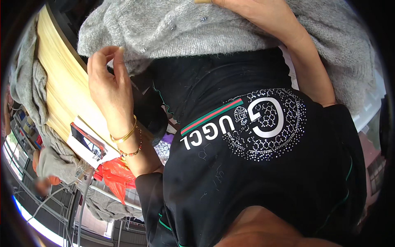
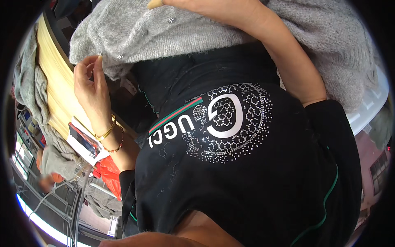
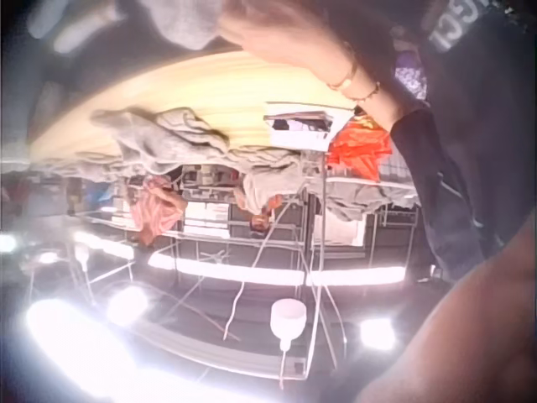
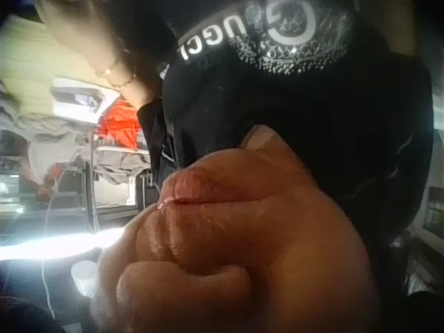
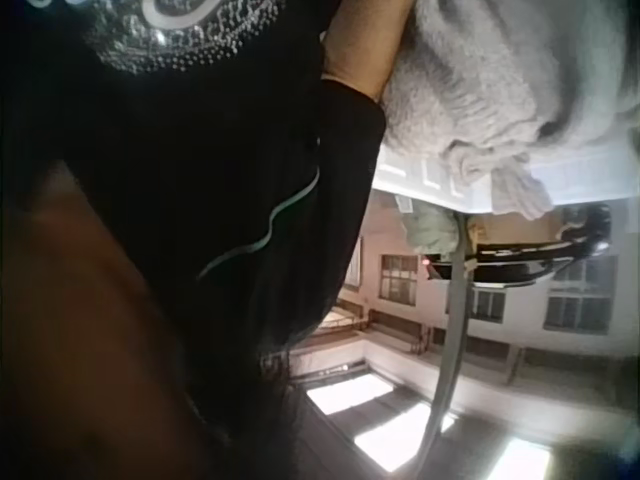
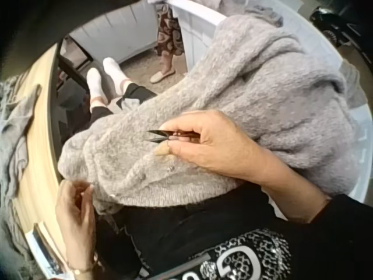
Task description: Inspecting a grey sweater and trimming loose threads or lint using a small tool.
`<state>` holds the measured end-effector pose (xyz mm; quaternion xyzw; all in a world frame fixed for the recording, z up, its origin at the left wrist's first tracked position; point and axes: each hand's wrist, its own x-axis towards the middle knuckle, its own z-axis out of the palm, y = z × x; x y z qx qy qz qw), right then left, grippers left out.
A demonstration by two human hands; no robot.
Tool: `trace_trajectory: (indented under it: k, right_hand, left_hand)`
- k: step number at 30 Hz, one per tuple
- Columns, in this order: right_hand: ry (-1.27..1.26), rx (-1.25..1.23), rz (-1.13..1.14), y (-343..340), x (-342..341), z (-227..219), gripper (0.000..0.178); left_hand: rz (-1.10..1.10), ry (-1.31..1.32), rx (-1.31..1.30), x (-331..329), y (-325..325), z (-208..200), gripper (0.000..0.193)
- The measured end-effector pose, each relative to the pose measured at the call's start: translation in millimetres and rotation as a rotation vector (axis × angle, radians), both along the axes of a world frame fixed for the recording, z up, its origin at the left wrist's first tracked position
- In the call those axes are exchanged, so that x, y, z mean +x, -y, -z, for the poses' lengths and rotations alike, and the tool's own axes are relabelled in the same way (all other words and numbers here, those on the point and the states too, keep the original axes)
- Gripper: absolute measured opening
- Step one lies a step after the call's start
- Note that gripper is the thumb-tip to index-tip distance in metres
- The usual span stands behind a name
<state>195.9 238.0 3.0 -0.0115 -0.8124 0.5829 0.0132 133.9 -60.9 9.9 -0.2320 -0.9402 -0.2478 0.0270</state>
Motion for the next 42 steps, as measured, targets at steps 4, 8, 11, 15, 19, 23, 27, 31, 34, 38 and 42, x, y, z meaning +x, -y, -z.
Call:
trace_trajectory:
  k: [4, 8, 11, 15, 19, 23, 27, 31, 34, 38, 42]
  right_hand:
    - [0.093, -0.024, 0.006, -4, 1, -1, 0.021]
    - [0.092, 0.004, 0.026, -4, 1, 0, 0.022]
    - [-0.047, 0.052, 0.017, -2, 3, 2, 0.023]
    - [-0.089, -0.02, 0.005, -2, 1, 8, 0.023]
    - [0.126, 0.01, -0.002, -7, 5, 3, 0.022]
    - [0.137, -0.177, -0.058, 7, -3, -6, 0.026]
    - [0.453, -0.371, 0.002, 18, -14, -11, 0.035]
    - [0.252, -0.492, -0.319, 28, -17, 12, 0.032]
    - [0.261, -0.491, -0.388, 34, -17, 32, 0.025]
    - [0.575, -0.86, -0.352, 33, -14, 33, 0.018]
    - [0.635, -1.017, -0.253, 28, -17, 26, 0.02]
  left_hand:
    - [0.055, -0.067, -0.006, 11, -19, -12, 0.011]
    - [0.192, 0.121, 0.086, 30, -46, -8, 0.02]
    - [0.234, 0.109, 0.008, 19, -57, 9, 0.023]
    - [0.215, 0.367, 0.065, -8, -48, 26, 0.026]
    - [0.107, 0.699, 0.313, -14, -38, 24, 0.023]
    - [0.069, 0.846, 0.499, -15, -37, 12, 0.023]
    - [0.028, 0.897, 0.62, -11, -40, 5, 0.024]
    - [0.034, 0.941, 0.732, -8, -41, 1, 0.024]
    - [0.023, 0.913, 0.738, -9, -41, 1, 0.024]
    - [0.045, 0.875, 0.739, -8, -39, 5, 0.023]
    - [0.048, 0.721, 0.79, -5, -42, 9, 0.021]
